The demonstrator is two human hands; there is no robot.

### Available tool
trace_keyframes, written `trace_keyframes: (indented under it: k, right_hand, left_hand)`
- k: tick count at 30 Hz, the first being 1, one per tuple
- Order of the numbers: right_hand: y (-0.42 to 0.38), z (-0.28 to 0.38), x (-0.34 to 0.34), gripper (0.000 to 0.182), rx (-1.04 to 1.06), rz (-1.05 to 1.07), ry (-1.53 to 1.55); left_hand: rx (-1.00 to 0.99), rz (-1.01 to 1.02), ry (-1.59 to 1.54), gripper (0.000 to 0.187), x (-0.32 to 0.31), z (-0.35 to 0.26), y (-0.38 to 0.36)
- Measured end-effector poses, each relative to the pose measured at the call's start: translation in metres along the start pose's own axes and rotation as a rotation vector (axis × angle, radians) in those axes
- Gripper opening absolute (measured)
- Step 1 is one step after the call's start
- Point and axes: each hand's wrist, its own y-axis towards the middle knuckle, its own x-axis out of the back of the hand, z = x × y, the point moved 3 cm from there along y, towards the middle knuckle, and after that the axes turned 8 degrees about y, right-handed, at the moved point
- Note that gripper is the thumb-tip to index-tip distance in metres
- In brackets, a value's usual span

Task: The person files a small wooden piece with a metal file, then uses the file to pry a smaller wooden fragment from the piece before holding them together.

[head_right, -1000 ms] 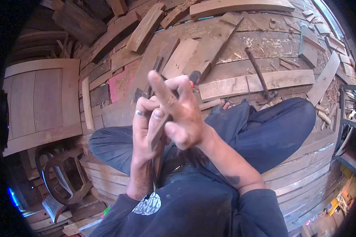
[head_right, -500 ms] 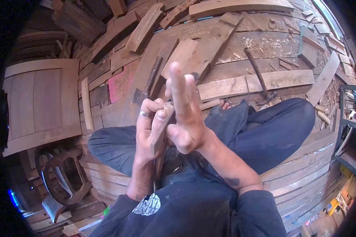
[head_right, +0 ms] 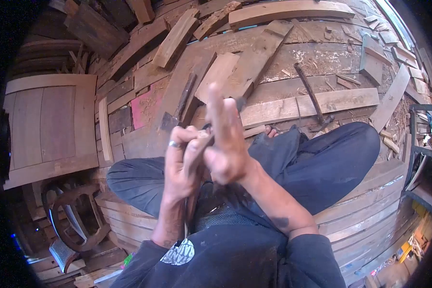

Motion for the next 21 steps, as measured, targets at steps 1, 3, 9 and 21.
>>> trace_keyframes:
  k: [1,3,9,21]
  right_hand:
    - [0.000,0.005,0.000,0.106,0.037,0.027,0.010]
    - [0.001,0.000,0.002,0.105,0.040,0.055,-0.010]
    - [0.003,0.004,-0.002,0.102,-0.002,0.068,0.069]
    - [0.005,-0.025,0.008,0.100,-0.143,0.072,0.061]
  left_hand:
    - [-0.068,-0.008,0.031,0.011,0.003,0.009,0.000]
    - [-0.040,-0.028,-0.025,0.010,0.001,-0.003,-0.002]
    - [-0.112,-0.029,0.070,0.009,0.005,0.007,0.000]
    - [-0.059,-0.013,-0.168,0.009,0.004,-0.030,-0.004]
